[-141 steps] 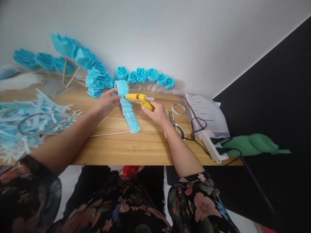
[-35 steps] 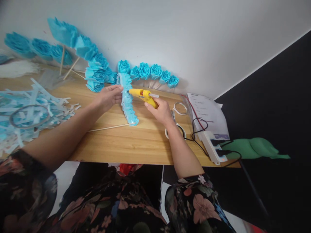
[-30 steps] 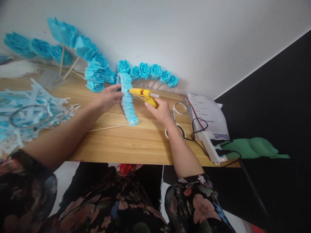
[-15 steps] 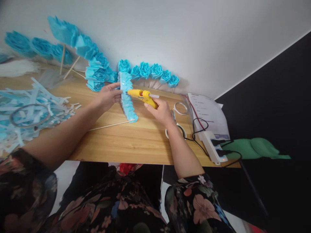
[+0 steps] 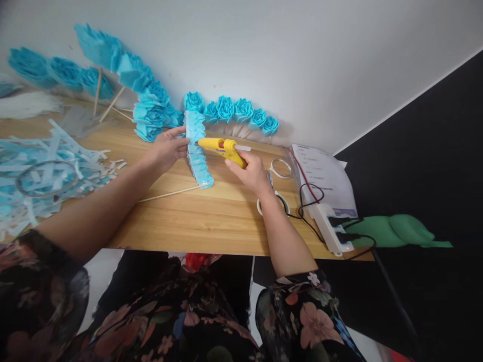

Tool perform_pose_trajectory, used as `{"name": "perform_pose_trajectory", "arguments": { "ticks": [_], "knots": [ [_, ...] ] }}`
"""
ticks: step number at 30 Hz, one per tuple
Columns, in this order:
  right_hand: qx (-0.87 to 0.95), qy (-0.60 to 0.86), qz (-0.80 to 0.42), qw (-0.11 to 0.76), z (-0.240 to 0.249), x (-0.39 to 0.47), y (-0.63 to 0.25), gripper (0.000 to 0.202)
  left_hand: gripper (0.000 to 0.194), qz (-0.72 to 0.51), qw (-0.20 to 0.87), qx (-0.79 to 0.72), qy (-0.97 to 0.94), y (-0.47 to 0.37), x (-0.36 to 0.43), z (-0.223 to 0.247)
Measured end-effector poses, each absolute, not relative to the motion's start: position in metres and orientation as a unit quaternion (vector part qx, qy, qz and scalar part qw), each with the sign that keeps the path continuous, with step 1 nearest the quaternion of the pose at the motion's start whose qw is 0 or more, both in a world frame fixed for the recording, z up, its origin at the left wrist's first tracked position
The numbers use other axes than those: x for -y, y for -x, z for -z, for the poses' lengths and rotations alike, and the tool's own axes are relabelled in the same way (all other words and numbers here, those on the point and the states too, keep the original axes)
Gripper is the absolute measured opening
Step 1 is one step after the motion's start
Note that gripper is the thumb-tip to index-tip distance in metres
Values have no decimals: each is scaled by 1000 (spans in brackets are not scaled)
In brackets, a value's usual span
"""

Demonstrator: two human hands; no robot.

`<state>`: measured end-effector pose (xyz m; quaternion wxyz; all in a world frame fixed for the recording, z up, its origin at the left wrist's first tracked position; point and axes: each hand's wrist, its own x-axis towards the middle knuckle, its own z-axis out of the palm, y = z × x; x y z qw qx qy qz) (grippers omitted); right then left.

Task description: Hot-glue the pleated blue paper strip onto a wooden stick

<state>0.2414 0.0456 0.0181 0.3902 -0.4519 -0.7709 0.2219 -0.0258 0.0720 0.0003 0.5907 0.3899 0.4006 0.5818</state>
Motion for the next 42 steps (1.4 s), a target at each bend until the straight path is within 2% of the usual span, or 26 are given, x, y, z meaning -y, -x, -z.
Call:
{"name": "perform_pose_trajectory", "arguments": {
  "ticks": [8,13,19,24,32,42],
  "knots": [
    [765,462,-215,393,-18,-45,-238,46,35,-584,602,-391,-379,25,-69,-5],
    [766,463,-209,395,-19,-45,-238,46,13,-563,621,-392,-380,25,-69,-5],
    [761,472,-209,393,-18,-45,-238,45,16,-522,633,-400,-407,25,-66,-7],
    [758,472,-215,396,-17,-47,-240,41,37,-525,616,-409,-421,24,-65,-9],
    [769,453,-231,388,-20,-44,-242,36,33,-563,598,-413,-394,25,-69,-5],
    [767,467,-224,378,-20,-44,-239,40,40,-569,592,-415,-392,25,-69,-5]
  ]
}}
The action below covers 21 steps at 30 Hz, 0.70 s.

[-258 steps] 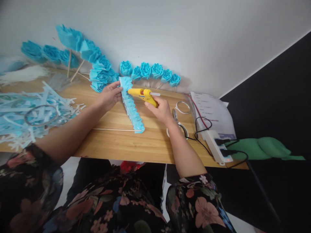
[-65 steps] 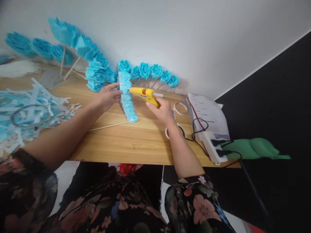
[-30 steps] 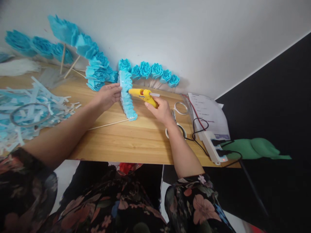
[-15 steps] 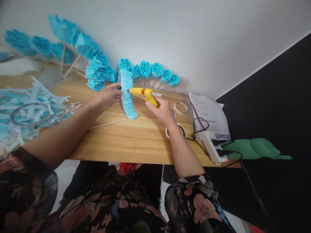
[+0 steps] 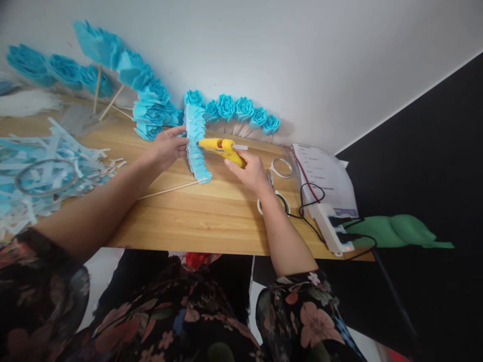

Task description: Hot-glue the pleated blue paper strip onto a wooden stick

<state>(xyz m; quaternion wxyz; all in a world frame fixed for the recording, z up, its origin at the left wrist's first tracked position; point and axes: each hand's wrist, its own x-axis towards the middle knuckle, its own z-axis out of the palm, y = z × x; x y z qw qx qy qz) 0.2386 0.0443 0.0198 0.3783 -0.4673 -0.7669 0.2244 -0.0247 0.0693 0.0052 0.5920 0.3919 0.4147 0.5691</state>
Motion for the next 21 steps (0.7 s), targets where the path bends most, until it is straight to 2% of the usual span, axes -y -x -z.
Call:
{"name": "perform_pose_trajectory", "arguments": {
  "ticks": [13,21],
  "knots": [
    [765,463,-232,383,-18,-45,-239,41,36,-563,602,-413,-388,25,-71,-5],
    [763,472,-224,380,-17,-45,-238,38,13,-568,595,-427,-375,25,-71,-5]
  ]
}}
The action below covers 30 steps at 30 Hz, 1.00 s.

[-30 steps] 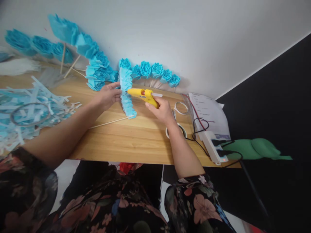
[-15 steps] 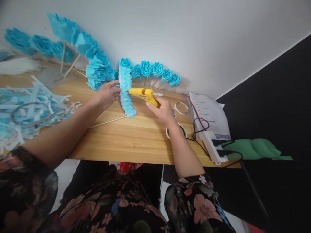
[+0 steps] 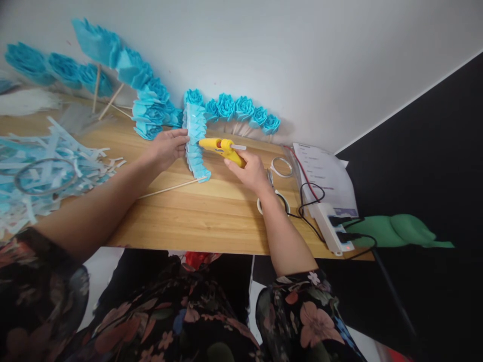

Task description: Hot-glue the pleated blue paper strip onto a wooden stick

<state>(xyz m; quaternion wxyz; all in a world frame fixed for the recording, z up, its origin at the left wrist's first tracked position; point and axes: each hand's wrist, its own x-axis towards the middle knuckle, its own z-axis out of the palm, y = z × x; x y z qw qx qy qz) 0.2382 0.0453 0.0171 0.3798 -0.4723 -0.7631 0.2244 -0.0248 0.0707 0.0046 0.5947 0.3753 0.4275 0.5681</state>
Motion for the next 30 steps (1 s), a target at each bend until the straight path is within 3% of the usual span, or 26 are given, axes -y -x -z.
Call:
{"name": "perform_pose_trajectory", "arguments": {
  "ticks": [3,8,13,18,30],
  "knots": [
    [767,475,-207,380,-16,-45,-238,35,8,-555,599,-443,-372,25,-69,-6],
    [766,476,-196,385,-16,-46,-240,33,18,-550,592,-450,-380,25,-67,-7],
    [771,460,-230,375,-20,-45,-243,38,6,-552,578,-469,-375,26,-66,-8],
    [778,457,-232,363,-22,-43,-240,36,6,-552,580,-462,-383,26,-67,-8],
    [776,464,-207,372,-22,-43,-239,33,42,-560,602,-407,-398,27,-73,1]
  ]
}}
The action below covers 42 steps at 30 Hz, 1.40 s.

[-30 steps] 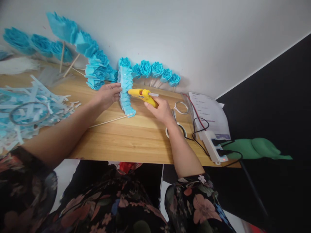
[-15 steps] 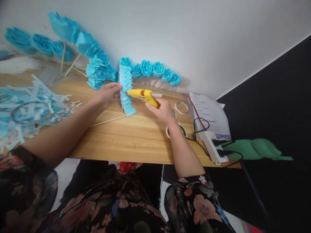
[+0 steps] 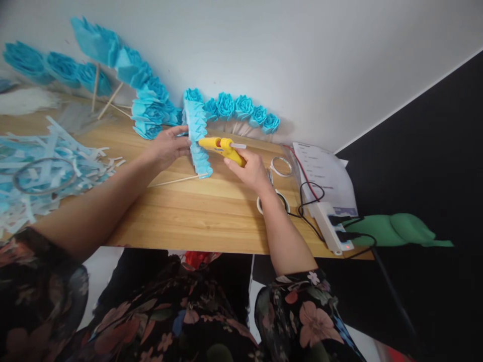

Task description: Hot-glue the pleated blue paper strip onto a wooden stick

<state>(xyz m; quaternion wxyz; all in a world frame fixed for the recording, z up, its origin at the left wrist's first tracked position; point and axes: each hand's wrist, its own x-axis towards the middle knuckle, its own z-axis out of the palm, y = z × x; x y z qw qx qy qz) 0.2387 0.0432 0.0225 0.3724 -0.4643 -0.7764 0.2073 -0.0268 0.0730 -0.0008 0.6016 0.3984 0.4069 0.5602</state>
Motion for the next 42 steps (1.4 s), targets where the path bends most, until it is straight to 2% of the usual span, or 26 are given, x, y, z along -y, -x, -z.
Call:
{"name": "perform_pose_trajectory", "arguments": {
  "ticks": [5,11,19,31,42],
  "knots": [
    [775,465,-203,377,-23,-46,-242,34,46,-575,585,-416,-392,27,-74,2],
    [770,453,-231,386,-22,-46,-243,39,43,-579,586,-414,-386,26,-72,0],
    [773,466,-199,382,-22,-45,-241,35,41,-576,591,-408,-391,29,-73,2],
    [781,459,-212,367,-22,-46,-242,36,34,-584,594,-416,-364,26,-73,-1],
    [775,453,-227,378,-21,-48,-244,40,67,-563,611,-394,-393,31,-79,9]
  ]
}}
